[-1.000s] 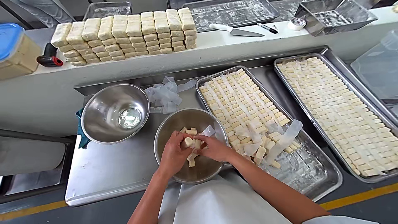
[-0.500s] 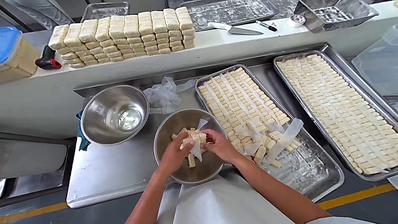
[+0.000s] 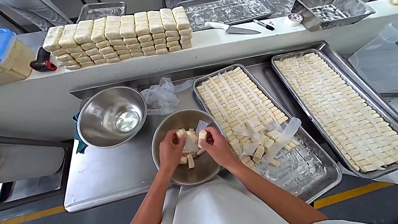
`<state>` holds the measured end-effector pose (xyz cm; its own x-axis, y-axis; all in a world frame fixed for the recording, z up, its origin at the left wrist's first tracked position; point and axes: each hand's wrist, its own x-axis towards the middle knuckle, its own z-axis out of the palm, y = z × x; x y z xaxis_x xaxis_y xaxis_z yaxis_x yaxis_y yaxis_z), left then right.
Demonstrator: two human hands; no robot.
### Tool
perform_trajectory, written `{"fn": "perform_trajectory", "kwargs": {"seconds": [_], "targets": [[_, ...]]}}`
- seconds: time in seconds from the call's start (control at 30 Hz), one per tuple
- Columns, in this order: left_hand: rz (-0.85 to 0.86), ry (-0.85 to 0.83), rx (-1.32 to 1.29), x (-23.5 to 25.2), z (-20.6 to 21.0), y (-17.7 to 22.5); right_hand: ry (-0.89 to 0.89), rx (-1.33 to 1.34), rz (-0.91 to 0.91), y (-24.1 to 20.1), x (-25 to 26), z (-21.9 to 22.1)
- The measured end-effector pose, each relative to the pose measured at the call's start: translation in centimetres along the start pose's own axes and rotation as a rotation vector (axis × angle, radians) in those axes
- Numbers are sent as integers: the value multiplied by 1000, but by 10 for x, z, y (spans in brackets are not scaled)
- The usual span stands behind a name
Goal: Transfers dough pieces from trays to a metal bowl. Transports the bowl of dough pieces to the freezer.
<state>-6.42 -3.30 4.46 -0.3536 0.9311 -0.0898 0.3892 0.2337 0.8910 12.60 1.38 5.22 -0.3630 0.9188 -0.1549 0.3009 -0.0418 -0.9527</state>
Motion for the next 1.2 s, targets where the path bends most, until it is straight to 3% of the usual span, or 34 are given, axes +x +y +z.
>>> {"fn": "perform_trajectory", "kwargs": {"seconds": [0.1,0.23,0.33,0.4,0.5,0.6,0.7,0.87,0.93,1.0,1.1,1.2], "targets": [[-82,-35,-154,6,-16,-6,-80,33,65,0,6,-17],[-108,-139,-335,5,-19,-7,-326,-436,54,8,17,-21],[-104,-250,-441,2,-8,3,-463,-550,54,17,17,5],[-78,-252,-411,2,-3,7,-509,-579,41,29,18,24],[-18,-83,-119,8,-10,2,-472,-649,-61,44,22,40],[-132,-81,100,21,-33,-9,-474,-756,-177,42,24,48],[-218,-138,44,21,-41,-20,-566,-809,-302,43,22,60],[-166,-215,-56,10,-41,-27,-696,-925,-377,55,11,81],[-179,-234,-71,4,-37,-31,-624,-866,-388,60,12,75],[-215,-244,-76,-3,-34,-37,-555,-669,-197,52,13,62],[-284,-284,-128,-13,-25,-42,-367,-94,170,38,14,40],[-295,-311,-296,-20,-10,-38,-317,369,286,28,10,28]]}}
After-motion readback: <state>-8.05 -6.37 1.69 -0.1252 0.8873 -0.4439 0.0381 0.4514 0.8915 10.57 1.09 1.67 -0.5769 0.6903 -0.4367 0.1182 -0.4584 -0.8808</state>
